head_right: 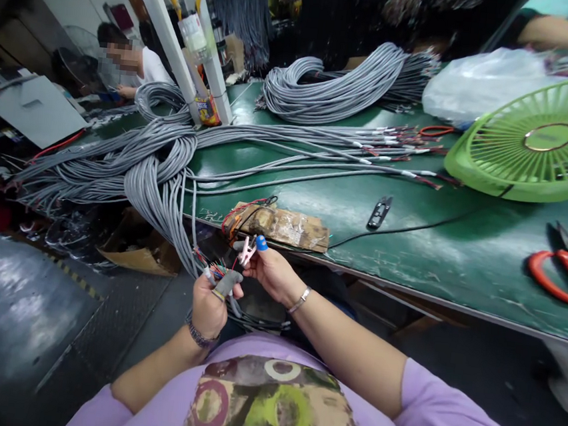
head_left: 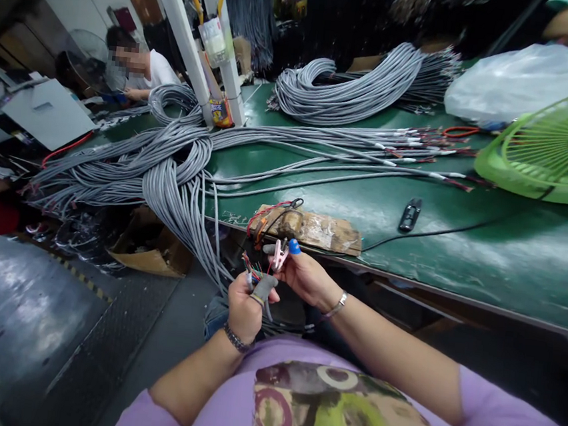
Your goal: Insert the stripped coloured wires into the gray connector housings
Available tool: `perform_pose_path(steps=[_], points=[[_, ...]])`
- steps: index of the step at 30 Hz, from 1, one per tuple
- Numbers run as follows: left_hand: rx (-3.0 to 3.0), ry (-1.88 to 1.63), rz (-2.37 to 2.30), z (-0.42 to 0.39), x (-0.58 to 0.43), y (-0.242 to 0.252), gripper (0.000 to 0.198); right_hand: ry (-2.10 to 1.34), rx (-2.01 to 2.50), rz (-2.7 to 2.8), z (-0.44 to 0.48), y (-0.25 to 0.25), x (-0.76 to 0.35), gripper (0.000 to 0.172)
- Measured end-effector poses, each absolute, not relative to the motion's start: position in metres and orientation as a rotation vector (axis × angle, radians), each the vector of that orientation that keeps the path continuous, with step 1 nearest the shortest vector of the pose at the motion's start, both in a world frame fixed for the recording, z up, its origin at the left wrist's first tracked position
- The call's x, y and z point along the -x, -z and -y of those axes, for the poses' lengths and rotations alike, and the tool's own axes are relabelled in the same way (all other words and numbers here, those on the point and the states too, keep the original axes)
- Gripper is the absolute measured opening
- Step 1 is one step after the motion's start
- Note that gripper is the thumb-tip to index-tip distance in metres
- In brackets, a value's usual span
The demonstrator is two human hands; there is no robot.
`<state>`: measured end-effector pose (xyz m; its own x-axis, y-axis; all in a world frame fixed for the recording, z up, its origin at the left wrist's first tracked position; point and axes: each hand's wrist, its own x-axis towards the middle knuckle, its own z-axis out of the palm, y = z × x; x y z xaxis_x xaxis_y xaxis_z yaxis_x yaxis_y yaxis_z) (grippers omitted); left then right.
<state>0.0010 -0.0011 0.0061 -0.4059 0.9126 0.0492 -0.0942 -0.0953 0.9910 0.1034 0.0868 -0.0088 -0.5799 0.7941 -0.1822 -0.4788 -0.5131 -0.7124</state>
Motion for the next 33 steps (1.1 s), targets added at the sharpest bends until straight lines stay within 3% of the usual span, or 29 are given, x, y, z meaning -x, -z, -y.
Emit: perform_pose_path(steps=[6, 12, 17, 26, 33], points=[[-0.996, -1.593, -1.347, -0.002, -0.005, -0.005, 0.015, -1.657, 0.857, 1.085, -0.082, 0.013, -0.099, 0.053], [-1.009, -1.561, -1.337, -0.003, -0.003, -0.001, 0.016, -2.052, 0.704, 0.609, -0.083, 0.006, -0.093, 0.042], [-1.007, -1.519, -1.364, -0.002, -0.004, 0.001, 0.016, -2.066, 0.687, 0.473, -0.082, 0.001, -0.090, 0.035], [-1.006, -1.521, -1.391, 0.011, 0.001, 0.002, 0.019, -2.251, 0.615, 0.578, -0.078, 0.007, -0.109, 0.049], [-0.993, -1.531, -1.400, 0.016, 0.006, 0.005, 0.020, -2.114, 0.702, 1.006, -0.055, 0.005, -0.121, 0.032]])
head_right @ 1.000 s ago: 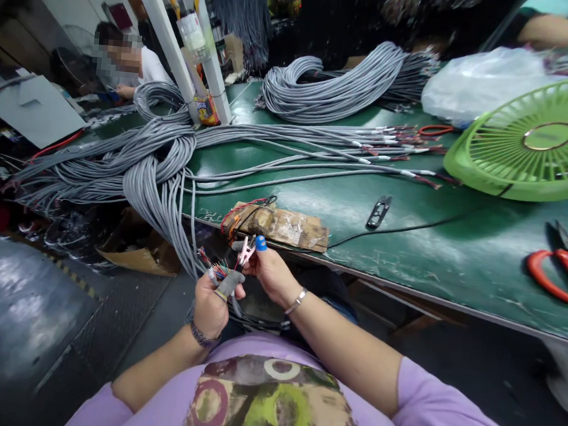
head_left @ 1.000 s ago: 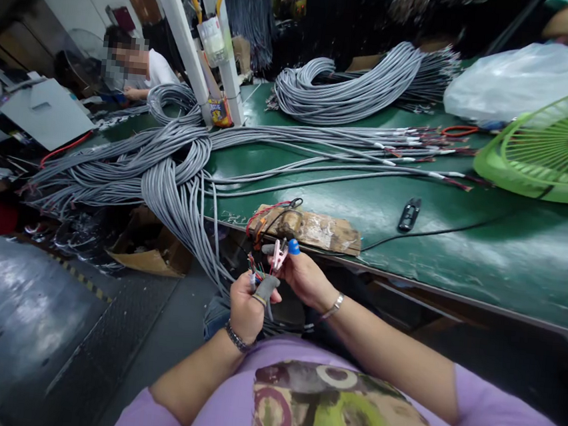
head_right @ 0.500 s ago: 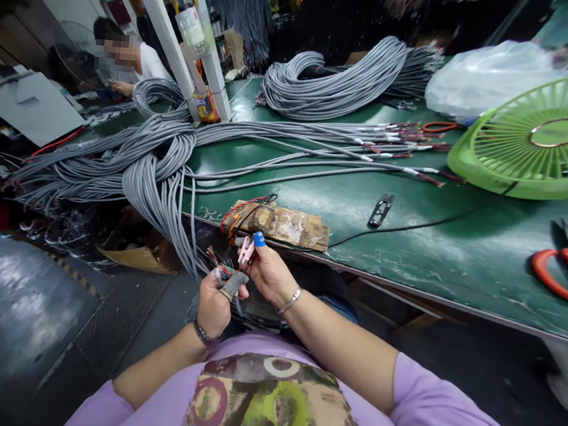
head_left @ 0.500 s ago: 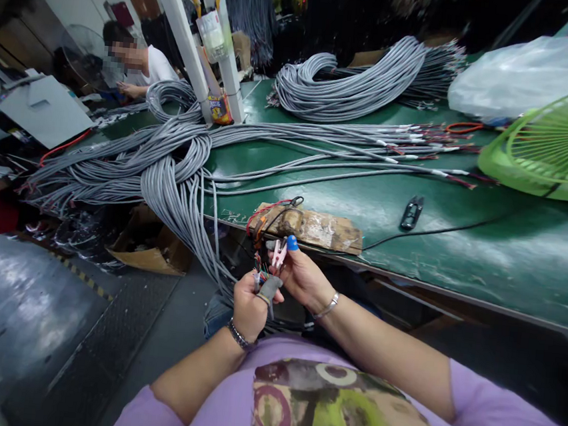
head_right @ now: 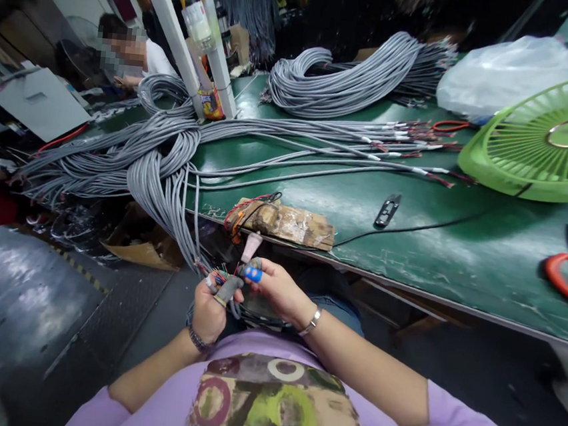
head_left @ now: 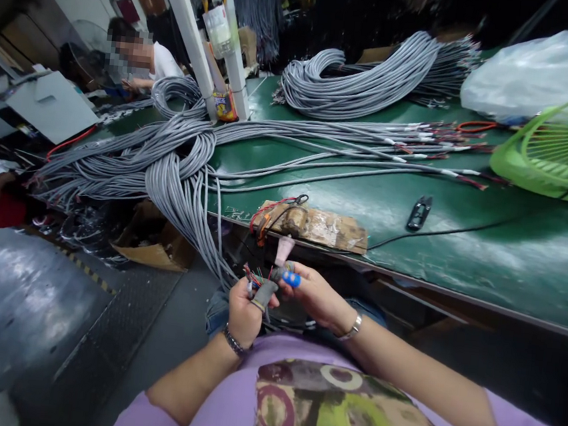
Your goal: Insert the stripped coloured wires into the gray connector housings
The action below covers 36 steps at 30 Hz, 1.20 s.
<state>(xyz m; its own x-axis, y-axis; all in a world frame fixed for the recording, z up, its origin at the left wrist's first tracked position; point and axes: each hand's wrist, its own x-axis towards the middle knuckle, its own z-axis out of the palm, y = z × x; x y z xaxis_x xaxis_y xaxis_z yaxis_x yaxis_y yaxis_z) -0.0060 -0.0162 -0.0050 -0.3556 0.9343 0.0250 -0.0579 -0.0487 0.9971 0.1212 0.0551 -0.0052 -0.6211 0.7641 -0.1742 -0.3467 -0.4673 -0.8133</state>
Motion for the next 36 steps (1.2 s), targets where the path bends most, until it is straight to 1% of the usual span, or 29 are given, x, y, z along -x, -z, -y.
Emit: perform_pose_path(steps=[4, 9, 15, 20, 22, 24, 26, 28, 32, 34, 36], points=[[-1.077, -1.450, -1.396, 0.016, 0.004, 0.004, 0.024, -2.013, 0.752, 1.186, -0.053, 0.000, -0.120, 0.024], [-0.918, -1.522, -1.297, 0.014, 0.001, 0.003, 0.019, -2.003, 0.820, 1.061, -0.055, -0.001, -0.121, 0.022], [-0.775, -1.503, -1.122, 0.014, 0.003, 0.001, 0.022, -2.153, 0.752, 0.916, -0.053, 0.001, -0.119, 0.023], [-0.829, -1.464, -1.010, 0.017, 0.009, 0.002, 0.017, -2.268, 0.644, 0.848, -0.055, 0.005, -0.119, 0.020], [-0.843, -1.519, -1.006, 0.018, 0.012, 0.000, 0.016, -2.278, 0.662, 0.740, -0.060, 0.007, -0.120, 0.023], [-0.847, -1.567, -1.014, 0.017, 0.013, -0.003, 0.016, -2.287, 0.674, 0.657, -0.067, 0.007, -0.121, 0.031], [-0.834, -1.598, -1.019, 0.015, 0.014, -0.006, 0.017, -2.266, 0.659, 0.712, -0.074, 0.005, -0.120, 0.037], [-0.813, -1.607, -1.032, 0.012, 0.012, -0.010, 0.018, -2.143, 0.668, 0.887, -0.078, 0.003, -0.118, 0.038], [-0.780, -1.587, -1.058, 0.004, 0.009, -0.014, 0.021, -1.760, 0.797, 1.148, -0.079, 0.000, -0.112, 0.042], [-0.771, -1.578, -1.031, 0.001, 0.009, -0.014, 0.021, -1.792, 0.788, 1.101, -0.079, 0.001, -0.110, 0.047], [-0.768, -1.572, -1.013, -0.001, 0.009, -0.013, 0.022, -1.980, 0.695, 0.970, -0.080, 0.002, -0.107, 0.049]])
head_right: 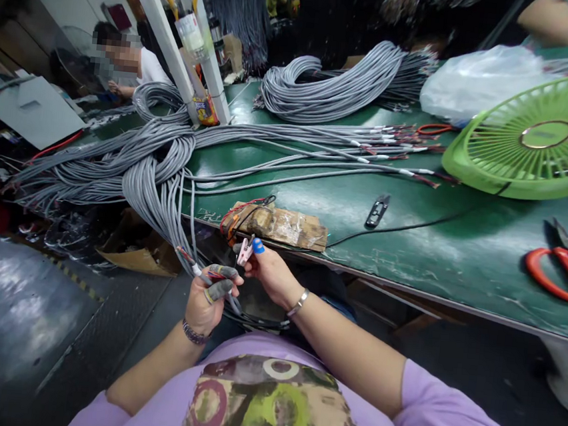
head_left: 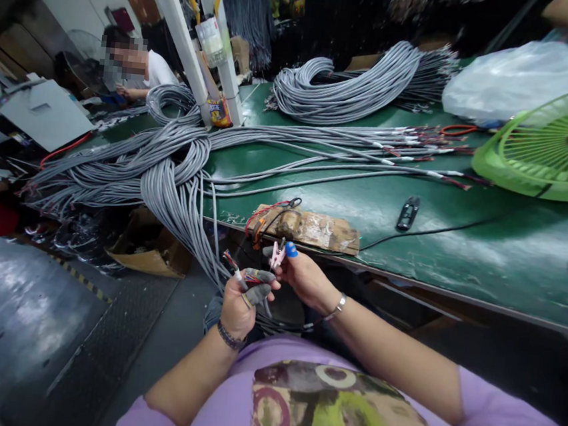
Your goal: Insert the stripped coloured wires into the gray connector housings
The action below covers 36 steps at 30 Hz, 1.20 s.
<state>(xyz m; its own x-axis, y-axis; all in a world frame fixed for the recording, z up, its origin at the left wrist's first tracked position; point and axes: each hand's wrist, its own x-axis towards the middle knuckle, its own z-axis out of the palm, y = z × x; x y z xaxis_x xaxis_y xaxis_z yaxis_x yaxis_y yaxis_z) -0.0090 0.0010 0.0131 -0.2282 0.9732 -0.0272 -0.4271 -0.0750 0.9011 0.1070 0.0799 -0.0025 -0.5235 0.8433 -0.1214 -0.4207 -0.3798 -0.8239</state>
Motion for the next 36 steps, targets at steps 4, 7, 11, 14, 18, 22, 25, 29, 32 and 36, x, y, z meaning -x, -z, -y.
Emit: perform_pose_path(steps=[4, 7, 11, 14, 18, 22, 25, 29, 32, 36], points=[[-0.771, -1.548, -1.033, -0.003, 0.009, -0.010, 0.024, -2.178, 0.579, 0.714, -0.084, 0.002, -0.104, 0.043], [-0.763, -1.536, -1.044, -0.003, 0.008, -0.008, 0.023, -2.135, 0.644, 0.632, -0.086, 0.002, -0.103, 0.035], [-0.757, -1.540, -1.020, -0.003, 0.007, -0.006, 0.022, -2.158, 0.624, 0.625, -0.085, 0.003, -0.102, 0.037], [-0.759, -1.551, -1.014, -0.002, 0.008, -0.007, 0.022, -2.210, 0.593, 0.614, -0.082, 0.006, -0.104, 0.040], [-0.756, -1.545, -1.033, 0.003, 0.009, -0.004, 0.024, -2.262, 0.671, 0.542, -0.079, 0.011, -0.112, 0.042], [-0.804, -1.445, -1.088, 0.011, 0.012, 0.005, 0.020, -2.246, 0.745, 0.540, -0.078, 0.016, -0.122, 0.037], [-0.898, -1.406, -1.107, 0.014, 0.013, 0.010, 0.025, -2.191, 0.779, 0.585, -0.076, 0.018, -0.131, 0.028], [-0.990, -1.426, -1.120, 0.017, 0.014, 0.008, 0.032, -2.067, 0.817, 0.795, -0.071, 0.019, -0.142, 0.025], [-1.031, -1.398, -1.141, 0.021, 0.012, 0.004, 0.027, -1.927, 0.886, 1.029, -0.064, 0.017, -0.152, 0.024], [-1.090, -1.288, -1.198, 0.027, 0.008, 0.008, 0.028, -1.831, 0.879, 1.366, -0.048, 0.009, -0.160, 0.024]])
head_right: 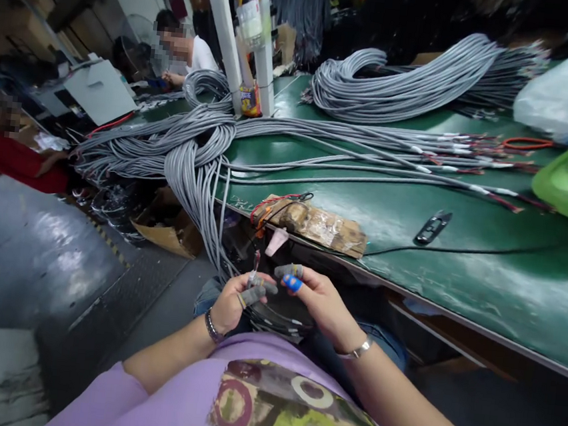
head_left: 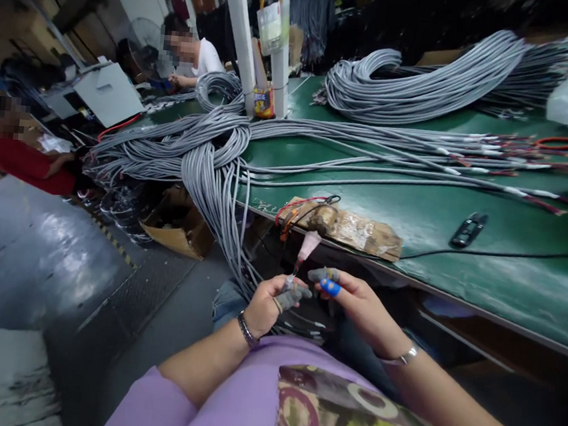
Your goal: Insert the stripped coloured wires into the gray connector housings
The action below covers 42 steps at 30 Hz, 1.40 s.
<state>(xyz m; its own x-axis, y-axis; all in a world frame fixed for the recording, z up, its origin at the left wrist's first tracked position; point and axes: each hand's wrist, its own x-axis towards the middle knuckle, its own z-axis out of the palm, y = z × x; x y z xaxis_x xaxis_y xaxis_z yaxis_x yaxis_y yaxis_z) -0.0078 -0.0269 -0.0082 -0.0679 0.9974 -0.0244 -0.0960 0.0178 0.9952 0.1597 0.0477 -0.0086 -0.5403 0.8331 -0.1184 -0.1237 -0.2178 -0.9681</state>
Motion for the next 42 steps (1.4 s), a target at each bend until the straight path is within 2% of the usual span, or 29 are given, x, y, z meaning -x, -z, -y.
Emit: perform_pose_path(steps=[2, 8, 17, 24, 32, 38, 42], points=[[-1.134, -1.222, -1.254, 0.029, 0.005, 0.014, 0.028, -1.857, 0.807, 1.441, -0.038, 0.003, -0.159, 0.026], [-1.408, -1.027, -1.413, 0.042, 0.001, 0.024, 0.022, -1.652, 0.767, 1.502, -0.020, -0.009, -0.151, 0.024], [-1.237, -1.119, -1.350, 0.051, 0.003, 0.002, 0.027, -2.016, 0.710, 1.434, -0.022, -0.004, -0.147, 0.033], [-1.090, -1.106, -1.345, 0.045, -0.001, 0.012, 0.031, -1.921, 0.851, 1.157, -0.026, 0.010, -0.152, 0.031], [-1.023, -0.901, -1.157, 0.029, 0.004, 0.000, 0.034, -2.108, 0.657, 1.490, -0.041, -0.006, -0.150, 0.033], [-1.231, -0.942, -1.446, 0.026, 0.006, 0.001, 0.021, -1.857, 0.844, 1.468, -0.045, -0.002, -0.142, 0.033], [-1.355, -1.049, -1.511, 0.024, 0.007, 0.000, 0.022, -1.766, 0.899, 1.413, -0.043, 0.003, -0.140, 0.034]])
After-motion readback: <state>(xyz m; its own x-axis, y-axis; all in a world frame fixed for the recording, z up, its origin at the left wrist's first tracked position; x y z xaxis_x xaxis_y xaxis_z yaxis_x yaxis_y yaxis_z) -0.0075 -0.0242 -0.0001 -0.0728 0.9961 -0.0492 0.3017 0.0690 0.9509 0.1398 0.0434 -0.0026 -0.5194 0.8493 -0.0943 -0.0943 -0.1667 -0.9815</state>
